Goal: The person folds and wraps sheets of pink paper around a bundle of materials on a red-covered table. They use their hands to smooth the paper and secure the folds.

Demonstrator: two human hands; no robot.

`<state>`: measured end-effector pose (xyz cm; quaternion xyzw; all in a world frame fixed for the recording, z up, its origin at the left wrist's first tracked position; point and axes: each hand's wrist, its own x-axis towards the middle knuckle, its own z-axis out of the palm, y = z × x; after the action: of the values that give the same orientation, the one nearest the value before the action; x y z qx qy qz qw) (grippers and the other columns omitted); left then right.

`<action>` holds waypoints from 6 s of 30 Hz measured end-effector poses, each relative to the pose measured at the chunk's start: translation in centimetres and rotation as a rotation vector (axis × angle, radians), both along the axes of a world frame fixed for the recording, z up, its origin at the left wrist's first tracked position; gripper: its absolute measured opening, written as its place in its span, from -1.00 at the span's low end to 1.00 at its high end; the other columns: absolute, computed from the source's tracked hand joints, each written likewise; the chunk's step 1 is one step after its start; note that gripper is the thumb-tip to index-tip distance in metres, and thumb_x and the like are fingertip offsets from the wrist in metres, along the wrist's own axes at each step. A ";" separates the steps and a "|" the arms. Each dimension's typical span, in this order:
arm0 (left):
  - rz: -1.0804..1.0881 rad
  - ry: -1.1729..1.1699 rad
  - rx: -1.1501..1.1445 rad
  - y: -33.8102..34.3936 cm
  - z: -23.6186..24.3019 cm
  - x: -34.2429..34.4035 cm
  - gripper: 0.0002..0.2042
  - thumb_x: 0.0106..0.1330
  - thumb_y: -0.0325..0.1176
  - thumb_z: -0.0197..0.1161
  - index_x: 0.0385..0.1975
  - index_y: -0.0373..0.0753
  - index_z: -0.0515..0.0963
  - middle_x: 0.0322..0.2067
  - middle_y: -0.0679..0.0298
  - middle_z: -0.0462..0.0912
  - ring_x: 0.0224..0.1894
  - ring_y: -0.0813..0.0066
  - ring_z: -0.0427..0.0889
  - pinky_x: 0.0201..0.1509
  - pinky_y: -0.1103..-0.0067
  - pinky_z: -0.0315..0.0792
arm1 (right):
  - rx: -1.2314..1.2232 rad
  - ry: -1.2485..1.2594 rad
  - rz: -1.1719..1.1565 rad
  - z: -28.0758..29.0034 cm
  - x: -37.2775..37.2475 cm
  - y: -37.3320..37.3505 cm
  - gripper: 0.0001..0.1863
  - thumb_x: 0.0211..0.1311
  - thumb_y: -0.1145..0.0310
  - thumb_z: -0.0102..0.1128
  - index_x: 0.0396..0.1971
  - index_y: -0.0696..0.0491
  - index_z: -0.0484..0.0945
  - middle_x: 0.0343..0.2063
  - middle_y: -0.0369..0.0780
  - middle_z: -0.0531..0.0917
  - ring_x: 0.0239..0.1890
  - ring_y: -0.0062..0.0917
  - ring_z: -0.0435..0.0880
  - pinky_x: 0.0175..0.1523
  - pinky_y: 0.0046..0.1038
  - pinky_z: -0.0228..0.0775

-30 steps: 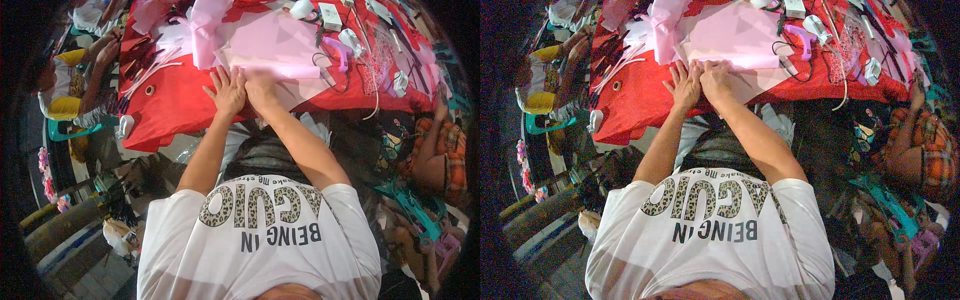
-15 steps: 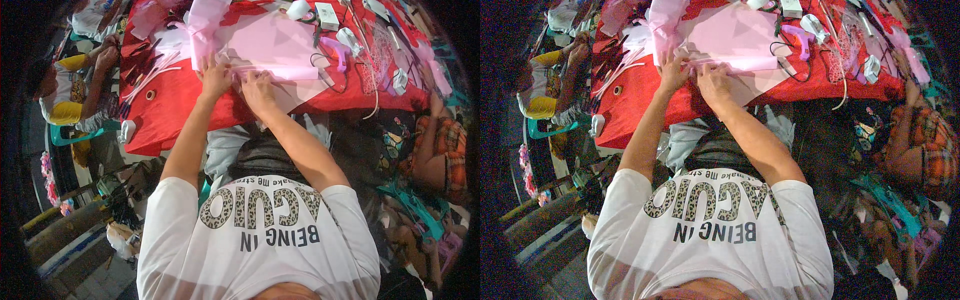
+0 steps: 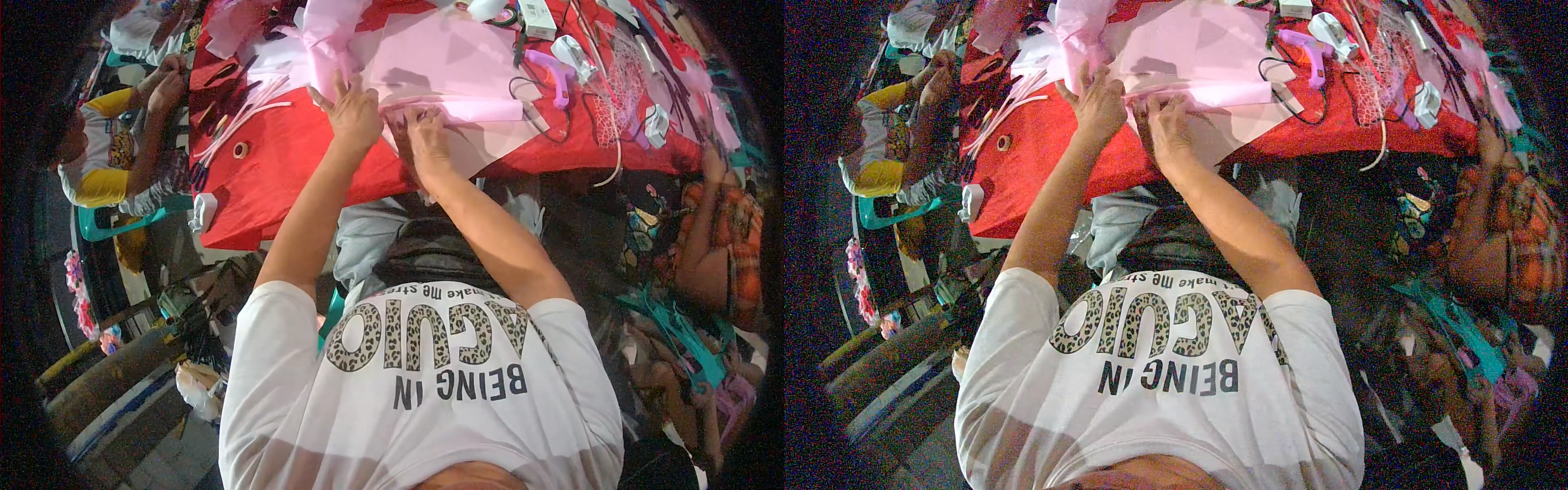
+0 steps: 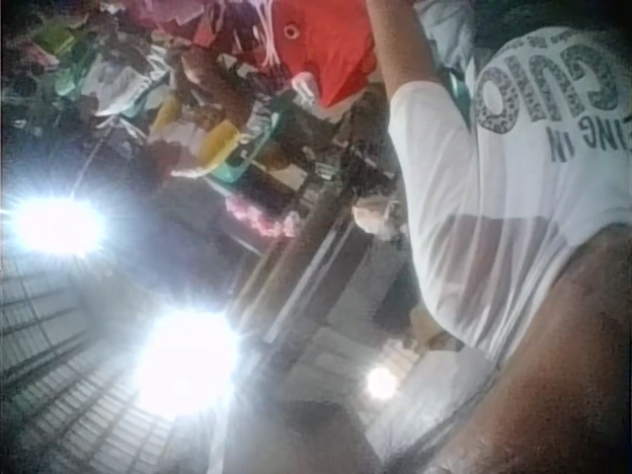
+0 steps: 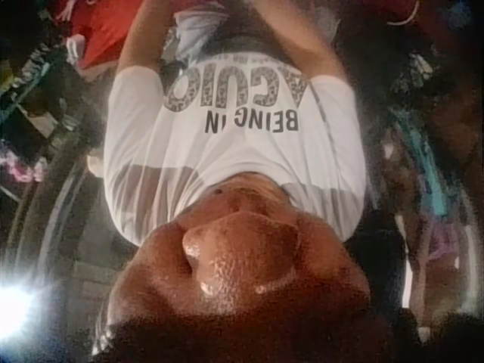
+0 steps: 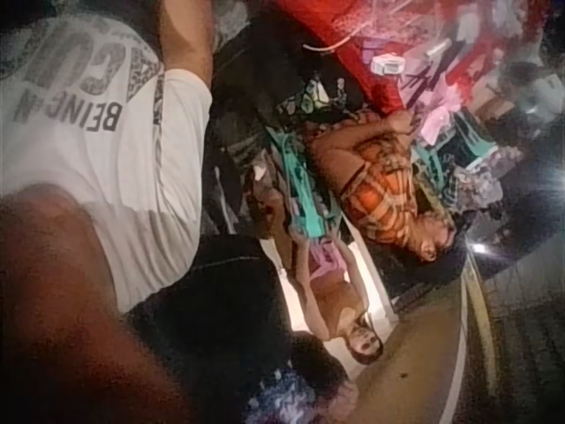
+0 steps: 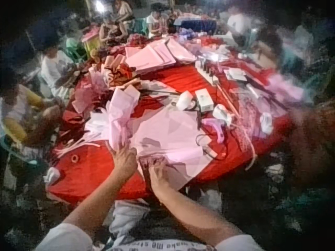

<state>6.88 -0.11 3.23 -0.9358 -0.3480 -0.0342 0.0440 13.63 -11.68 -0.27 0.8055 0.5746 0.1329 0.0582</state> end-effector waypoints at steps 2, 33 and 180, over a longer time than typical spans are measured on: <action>0.010 -0.046 -0.017 0.8 -0.6 -0.5 -0.81 -0.06 -0.34 0.19 -0.39 -0.11 0.58 0.14 0.16 0.26 0.30 -0.02 -0.05 0.16 -0.27 -0.36 | -0.136 -0.062 -0.045 0.3 -0.3 0.3 -0.52 0.03 0.43 0.06 0.03 0.12 0.29 -0.10 -0.16 0.42 -0.04 -0.20 0.47 -0.02 -0.25 0.27; 0.101 -0.202 -0.993 5.9 -1.4 0.8 -0.70 -0.10 -0.20 0.27 -0.66 -0.40 0.56 -0.71 0.17 0.54 -0.66 0.48 0.50 -0.53 0.50 0.38 | 0.201 0.208 -0.050 -0.3 -1.6 0.2 -0.37 0.24 -0.10 -0.27 0.25 -0.09 0.12 -0.10 0.15 0.40 -0.02 0.20 0.34 0.06 0.12 0.06; 0.182 -0.628 -0.736 -1.3 1.9 2.1 -0.64 -0.04 -0.34 0.24 -0.19 -0.33 0.53 -0.47 0.08 0.65 -0.43 0.37 0.65 -0.32 0.51 0.50 | 0.314 0.415 -0.038 -0.8 0.2 -0.7 -0.33 0.11 -0.02 -0.01 0.06 0.21 0.22 -0.02 -0.06 0.30 0.02 -0.22 0.28 0.13 -0.24 0.09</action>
<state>9.02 -1.42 5.09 -0.7995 -0.4139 -0.1853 -0.3938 13.87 -12.41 -1.07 0.8253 0.5314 0.0512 -0.1841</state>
